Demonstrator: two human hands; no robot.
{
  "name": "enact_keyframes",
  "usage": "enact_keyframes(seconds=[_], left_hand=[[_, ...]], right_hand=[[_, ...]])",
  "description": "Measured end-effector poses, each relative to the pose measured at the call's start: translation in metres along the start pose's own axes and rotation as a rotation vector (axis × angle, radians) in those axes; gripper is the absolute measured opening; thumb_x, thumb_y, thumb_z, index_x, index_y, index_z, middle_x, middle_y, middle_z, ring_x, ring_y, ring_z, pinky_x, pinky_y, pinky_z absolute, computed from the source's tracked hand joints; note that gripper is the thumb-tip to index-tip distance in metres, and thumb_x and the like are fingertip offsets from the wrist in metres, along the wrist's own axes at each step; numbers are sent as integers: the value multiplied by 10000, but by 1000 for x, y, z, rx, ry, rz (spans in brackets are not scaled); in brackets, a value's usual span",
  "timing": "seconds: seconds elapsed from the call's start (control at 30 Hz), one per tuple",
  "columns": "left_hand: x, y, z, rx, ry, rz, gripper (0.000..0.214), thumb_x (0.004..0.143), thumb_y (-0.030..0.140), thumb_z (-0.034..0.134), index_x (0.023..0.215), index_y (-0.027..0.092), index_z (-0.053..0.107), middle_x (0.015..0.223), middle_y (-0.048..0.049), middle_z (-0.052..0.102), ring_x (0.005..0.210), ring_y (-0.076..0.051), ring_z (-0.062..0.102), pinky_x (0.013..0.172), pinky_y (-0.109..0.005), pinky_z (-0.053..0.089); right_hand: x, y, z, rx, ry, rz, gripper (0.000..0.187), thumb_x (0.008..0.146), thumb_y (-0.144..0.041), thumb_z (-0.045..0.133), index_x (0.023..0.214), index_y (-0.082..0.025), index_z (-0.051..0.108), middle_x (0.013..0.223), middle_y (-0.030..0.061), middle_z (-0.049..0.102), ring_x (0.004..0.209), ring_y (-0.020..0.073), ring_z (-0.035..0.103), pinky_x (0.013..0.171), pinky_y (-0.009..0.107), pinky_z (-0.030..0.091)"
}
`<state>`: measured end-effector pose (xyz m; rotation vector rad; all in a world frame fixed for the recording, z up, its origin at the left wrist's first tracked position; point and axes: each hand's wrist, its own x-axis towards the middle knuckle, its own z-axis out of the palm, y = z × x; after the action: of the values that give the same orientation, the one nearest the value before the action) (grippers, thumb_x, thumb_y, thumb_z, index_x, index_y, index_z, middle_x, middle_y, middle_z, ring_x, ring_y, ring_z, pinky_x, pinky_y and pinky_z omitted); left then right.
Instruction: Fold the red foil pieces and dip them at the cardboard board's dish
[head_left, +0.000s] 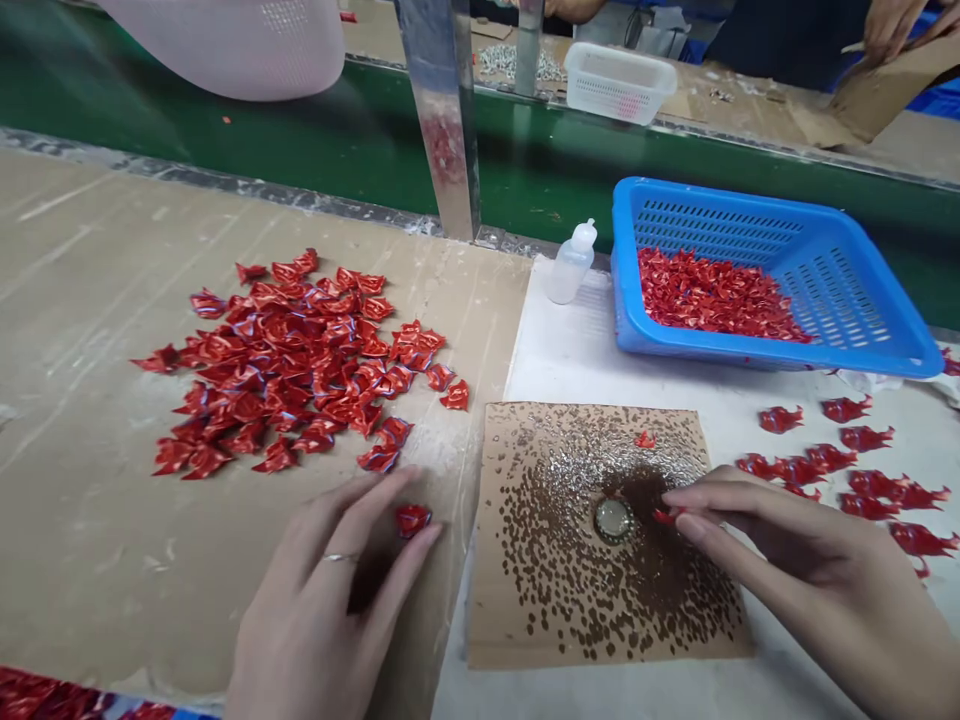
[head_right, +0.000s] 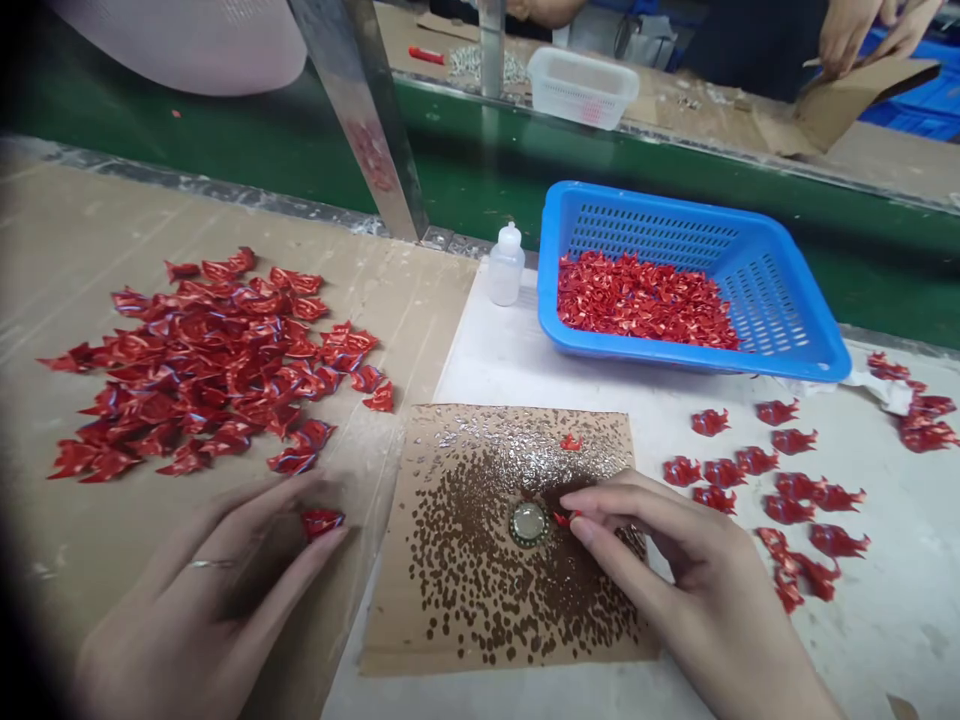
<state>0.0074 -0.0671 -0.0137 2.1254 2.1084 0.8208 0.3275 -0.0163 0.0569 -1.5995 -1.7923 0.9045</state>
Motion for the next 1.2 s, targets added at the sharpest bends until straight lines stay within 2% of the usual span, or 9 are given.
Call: enact_keyframes(seconds=[0.13, 0.3, 0.53, 0.67, 0.73, 0.83, 1.0, 1.13, 1.2], left_hand=[[-6, 0, 0, 6, 28, -5, 409, 1043, 565, 572, 1288, 252, 669, 1216, -13, 718, 1090, -151, 694, 1044, -224, 532], [-6, -2, 3, -141, 57, 35, 208, 1008, 327, 701, 1209, 277, 718, 1165, 25, 715, 1051, -127, 693, 1044, -220, 513], [-14, 1, 6, -218, -35, 14, 335, 1006, 282, 685, 1320, 396, 709, 1258, 34, 708, 1115, -166, 713, 1085, -354, 540], [-18, 8, 5, -285, -44, -128, 259, 1043, 371, 549, 1253, 348, 699, 1209, 66, 715, 1086, -181, 707, 1077, -531, 553], [-19, 9, 5, -297, -27, -146, 234, 1021, 393, 599, 1219, 335, 710, 1178, 69, 726, 1061, -175, 714, 1066, -480, 565], [-17, 6, 5, -264, -26, -25, 318, 989, 327, 705, 1305, 361, 705, 1182, 51, 739, 1055, -151, 716, 1040, -315, 549], [-21, 1, 11, -250, -39, -3, 391, 1018, 304, 644, 1401, 381, 662, 1223, 30, 726, 1069, -146, 703, 1027, -277, 513], [-28, 0, 17, -292, 67, -139, 319, 993, 424, 659, 1303, 365, 705, 1160, 48, 766, 1000, -157, 731, 1006, -249, 525], [-27, 3, 15, -297, 53, -143, 314, 997, 455, 642, 1296, 390, 714, 1176, 54, 766, 1031, -169, 736, 1057, -260, 516]], right_hand=[[2, -1, 10, 54, -33, 41, 90, 911, -449, 839, 927, -370, 880, 907, -5, 853, 761, 183, 810, 676, 193, 671], [3, -1, 19, 108, -75, 54, 75, 918, -405, 835, 938, -342, 870, 892, -14, 852, 725, 163, 801, 657, 171, 659], [0, -4, 26, 28, -26, -52, 140, 932, -212, 751, 955, -300, 857, 914, -14, 844, 792, 154, 799, 641, 169, 634], [-3, 4, 26, -39, -31, -106, 168, 971, -194, 731, 1039, -311, 830, 920, -37, 816, 809, 125, 773, 693, 163, 623], [-3, 7, 25, -73, -62, -120, 171, 994, -200, 722, 1074, -320, 814, 939, -42, 805, 825, 119, 763, 719, 169, 620], [-4, 10, 25, -82, -56, -141, 165, 1003, -202, 717, 1084, -316, 804, 955, -36, 799, 838, 123, 759, 731, 182, 616], [-7, 7, 29, -40, -25, -106, 166, 973, -197, 724, 1037, -306, 831, 931, -20, 806, 828, 138, 765, 715, 193, 614], [-6, 3, 25, 61, 23, 76, 100, 932, -329, 780, 972, -339, 871, 947, 2, 834, 805, 167, 769, 679, 210, 626], [-5, 1, 21, 102, 10, 197, 113, 885, -408, 821, 935, -332, 887, 911, 22, 839, 705, 171, 748, 580, 206, 606]])
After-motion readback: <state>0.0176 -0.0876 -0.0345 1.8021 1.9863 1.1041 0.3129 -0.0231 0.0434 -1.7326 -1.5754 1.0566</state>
